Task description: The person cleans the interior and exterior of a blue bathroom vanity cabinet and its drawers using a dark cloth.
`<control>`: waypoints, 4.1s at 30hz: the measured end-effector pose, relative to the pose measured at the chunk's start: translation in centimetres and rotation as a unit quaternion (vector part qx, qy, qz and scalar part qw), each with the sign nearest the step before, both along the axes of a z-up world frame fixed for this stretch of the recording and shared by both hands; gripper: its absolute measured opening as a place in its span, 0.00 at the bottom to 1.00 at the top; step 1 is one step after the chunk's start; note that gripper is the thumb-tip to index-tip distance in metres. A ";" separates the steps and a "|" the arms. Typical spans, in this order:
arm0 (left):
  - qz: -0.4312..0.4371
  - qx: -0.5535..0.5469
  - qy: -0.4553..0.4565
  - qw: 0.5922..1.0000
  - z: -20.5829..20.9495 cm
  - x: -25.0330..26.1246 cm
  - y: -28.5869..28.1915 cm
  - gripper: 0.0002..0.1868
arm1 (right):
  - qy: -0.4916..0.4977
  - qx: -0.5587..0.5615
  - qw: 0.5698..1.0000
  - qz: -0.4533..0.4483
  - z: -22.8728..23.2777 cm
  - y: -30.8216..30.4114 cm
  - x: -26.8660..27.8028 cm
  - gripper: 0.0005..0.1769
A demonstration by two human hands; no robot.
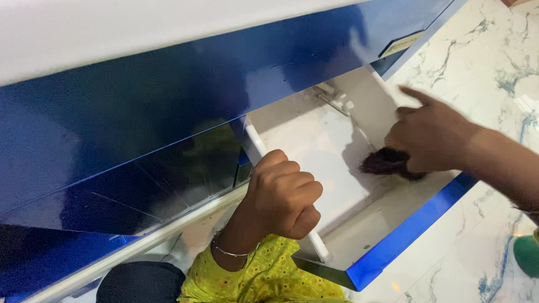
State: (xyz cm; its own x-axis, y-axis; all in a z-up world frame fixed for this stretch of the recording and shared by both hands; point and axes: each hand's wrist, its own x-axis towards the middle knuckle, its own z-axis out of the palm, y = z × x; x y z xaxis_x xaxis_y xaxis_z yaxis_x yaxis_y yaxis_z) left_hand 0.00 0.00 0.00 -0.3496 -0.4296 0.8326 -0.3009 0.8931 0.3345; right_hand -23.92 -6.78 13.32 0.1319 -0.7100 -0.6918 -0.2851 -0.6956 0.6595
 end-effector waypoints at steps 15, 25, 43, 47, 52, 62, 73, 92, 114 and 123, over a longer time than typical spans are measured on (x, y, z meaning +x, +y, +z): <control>-0.001 -0.001 -0.023 1.000 1.0 -0.8 0.2 0.12 | -0.261 -0.112 0.927 -0.244 2.9 -0.2 -5.0 0.19; 0.019 -0.007 -0.015 1.000 1.3 -2.1 0.3 0.13 | -0.541 -0.110 0.834 -0.002 0.5 -5.4 -6.9 0.24; 0.015 0.008 0.002 1.000 1.2 -1.5 0.6 0.12 | -0.451 -0.120 0.884 -0.041 0.8 -4.7 -4.5 0.23; 0.014 0.032 -0.014 0.999 1.8 -1.1 1.3 0.10 | -0.214 -0.077 0.927 -0.297 1.5 0.1 -4.9 0.19; 0.008 0.079 -0.046 0.996 3.3 -1.7 3.4 0.06 | -0.523 -0.255 0.813 0.027 2.2 5.7 -8.3 0.27; -0.022 0.077 0.025 0.996 -2.9 -5.5 7.6 0.12 | -0.847 -0.413 0.322 0.093 -11.6 11.1 -10.2 0.25; 0.100 0.024 0.177 0.979 -5.3 -6.9 5.9 0.24 | -0.816 -0.522 0.027 0.247 -18.0 0.8 -11.6 0.20; 0.608 -0.225 0.057 0.759 -15.9 -2.2 -5.9 0.41 | -0.890 -0.347 0.166 0.246 -14.2 -7.9 -0.3 0.28; 0.598 -0.248 0.011 0.762 -11.6 -2.6 -10.2 0.28 | -0.877 -0.333 0.163 0.306 -16.1 -13.1 2.4 0.22; 0.602 -0.199 -0.013 0.773 -12.2 -3.0 -9.5 0.17 | -0.863 -0.347 0.153 0.334 -17.2 -13.1 1.8 0.20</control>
